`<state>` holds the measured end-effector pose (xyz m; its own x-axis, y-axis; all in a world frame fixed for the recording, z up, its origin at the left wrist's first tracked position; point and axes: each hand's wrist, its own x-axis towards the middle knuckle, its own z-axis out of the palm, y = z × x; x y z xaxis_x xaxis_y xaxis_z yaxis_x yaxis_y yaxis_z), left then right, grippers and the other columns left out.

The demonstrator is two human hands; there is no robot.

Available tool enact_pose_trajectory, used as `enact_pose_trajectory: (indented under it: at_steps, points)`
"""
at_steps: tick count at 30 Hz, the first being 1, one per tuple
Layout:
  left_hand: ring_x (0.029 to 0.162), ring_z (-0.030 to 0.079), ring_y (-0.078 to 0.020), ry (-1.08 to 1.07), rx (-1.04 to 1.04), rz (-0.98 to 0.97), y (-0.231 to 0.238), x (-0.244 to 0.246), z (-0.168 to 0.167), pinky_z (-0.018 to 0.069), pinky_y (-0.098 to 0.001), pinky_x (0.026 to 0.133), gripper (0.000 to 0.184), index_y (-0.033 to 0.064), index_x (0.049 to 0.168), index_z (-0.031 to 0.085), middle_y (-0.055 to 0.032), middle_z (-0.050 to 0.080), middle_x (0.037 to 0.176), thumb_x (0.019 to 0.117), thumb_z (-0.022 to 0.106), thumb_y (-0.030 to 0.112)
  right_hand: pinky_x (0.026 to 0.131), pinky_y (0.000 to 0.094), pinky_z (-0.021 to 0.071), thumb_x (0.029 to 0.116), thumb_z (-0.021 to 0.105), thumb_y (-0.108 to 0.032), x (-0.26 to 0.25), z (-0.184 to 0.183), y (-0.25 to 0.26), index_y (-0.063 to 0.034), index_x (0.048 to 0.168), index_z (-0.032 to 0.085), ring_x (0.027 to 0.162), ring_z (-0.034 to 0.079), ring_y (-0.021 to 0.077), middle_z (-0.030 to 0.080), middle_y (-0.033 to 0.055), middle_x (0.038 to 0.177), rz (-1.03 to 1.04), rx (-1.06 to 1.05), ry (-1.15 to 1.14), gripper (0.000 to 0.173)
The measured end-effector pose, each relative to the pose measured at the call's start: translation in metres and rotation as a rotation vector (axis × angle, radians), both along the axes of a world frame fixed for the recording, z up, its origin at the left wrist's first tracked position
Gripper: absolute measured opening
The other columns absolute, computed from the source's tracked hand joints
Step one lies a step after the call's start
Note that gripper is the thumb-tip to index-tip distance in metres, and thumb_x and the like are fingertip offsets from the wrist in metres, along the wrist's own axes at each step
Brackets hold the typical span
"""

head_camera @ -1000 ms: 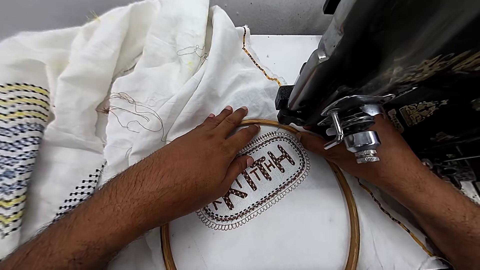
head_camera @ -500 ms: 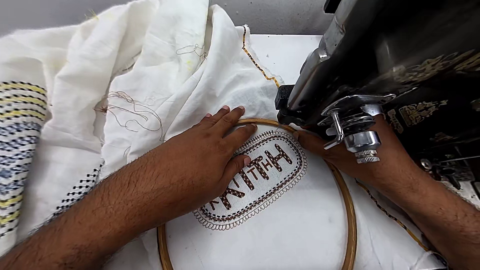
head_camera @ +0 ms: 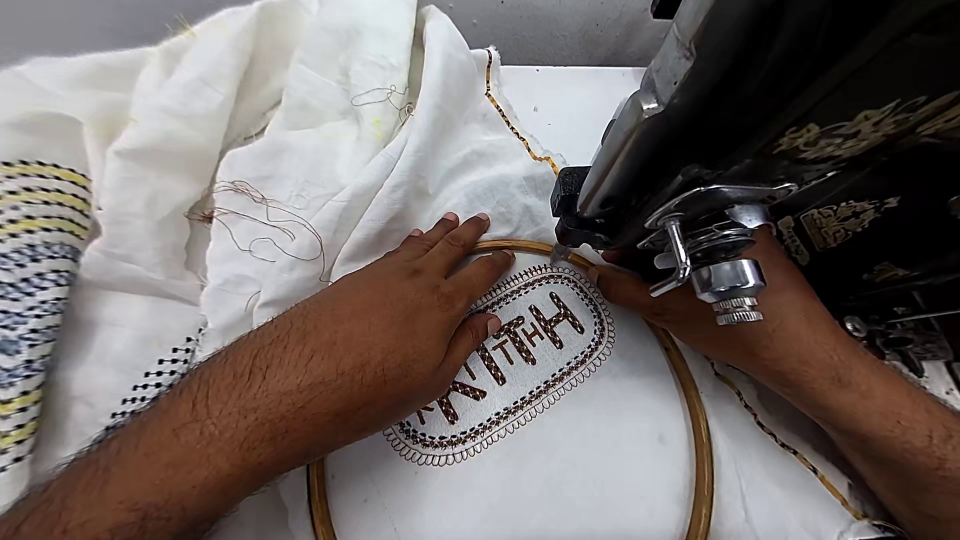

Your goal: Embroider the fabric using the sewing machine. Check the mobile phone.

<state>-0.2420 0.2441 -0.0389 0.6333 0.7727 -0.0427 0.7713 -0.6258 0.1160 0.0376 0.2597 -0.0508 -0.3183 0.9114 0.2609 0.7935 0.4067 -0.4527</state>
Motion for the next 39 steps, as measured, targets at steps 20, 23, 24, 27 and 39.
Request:
enact_pose_trajectory:
  at_steps: [20, 23, 24, 27, 39]
  points:
    - [0.152, 0.035, -0.0334, -0.016, 0.007, -0.001, 0.002, -0.0014, -0.0019, 0.0338, -0.0519, 0.121, 0.062, 0.0185, 0.155, 0.048, -0.0118, 0.039, 0.163, 0.1062, 0.029, 0.051, 0.058, 0.024, 0.0511, 0.0876, 0.075, -0.029, -0.0005, -0.0017, 0.0008, -0.0217, 0.09, 0.071, 0.07, 0.064, 0.0004, 0.067, -0.009, 0.077, -0.005, -0.003, 0.028, 0.008]
    - [0.152, 0.035, -0.0333, 0.001, 0.001, -0.001, 0.0011, -0.0021, -0.0003, 0.0339, -0.0517, 0.121, 0.062, 0.0184, 0.155, 0.047, -0.0123, 0.039, 0.163, 0.106, 0.029, 0.051, 0.06, 0.0231, 0.0522, 0.0865, 0.075, -0.03, -0.0015, -0.0021, -0.0001, -0.0219, 0.092, 0.072, 0.073, 0.065, -0.0009, 0.068, -0.0096, 0.079, -0.004, -0.004, 0.025, 0.01]
    - [0.152, 0.035, -0.0331, 0.002, 0.001, -0.001, 0.0009, -0.0025, -0.0003, 0.0341, -0.0514, 0.121, 0.062, 0.0186, 0.155, 0.047, -0.0125, 0.039, 0.163, 0.1059, 0.029, 0.051, 0.061, 0.0231, 0.0523, 0.0867, 0.075, -0.03, -0.0015, -0.0026, 0.0001, -0.0215, 0.092, 0.072, 0.073, 0.065, -0.0008, 0.068, -0.0093, 0.079, -0.003, -0.005, 0.026, 0.011]
    - [0.151, 0.036, -0.0328, -0.003, 0.007, 0.004, 0.0007, -0.0035, -0.0002, 0.0352, -0.0506, 0.121, 0.061, 0.0187, 0.156, 0.047, -0.0128, 0.039, 0.163, 0.1058, 0.03, 0.05, 0.063, 0.0213, 0.0512, 0.0876, 0.074, -0.029, -0.0026, -0.0038, 0.0, -0.0201, 0.094, 0.071, 0.076, 0.064, -0.0015, 0.068, -0.0087, 0.081, 0.008, 0.028, 0.032, 0.012]
    - [0.151, 0.035, -0.0355, 0.0, 0.003, 0.016, -0.0033, -0.0031, 0.0025, 0.0348, -0.053, 0.12, 0.06, 0.0182, 0.154, 0.048, -0.0139, 0.037, 0.164, 0.1062, 0.03, 0.049, 0.064, 0.0212, 0.0522, 0.0851, 0.074, -0.028, -0.003, -0.0045, -0.0012, -0.0193, 0.092, 0.075, 0.076, 0.066, -0.0006, 0.07, -0.0075, 0.082, 0.024, 0.028, 0.004, 0.011]
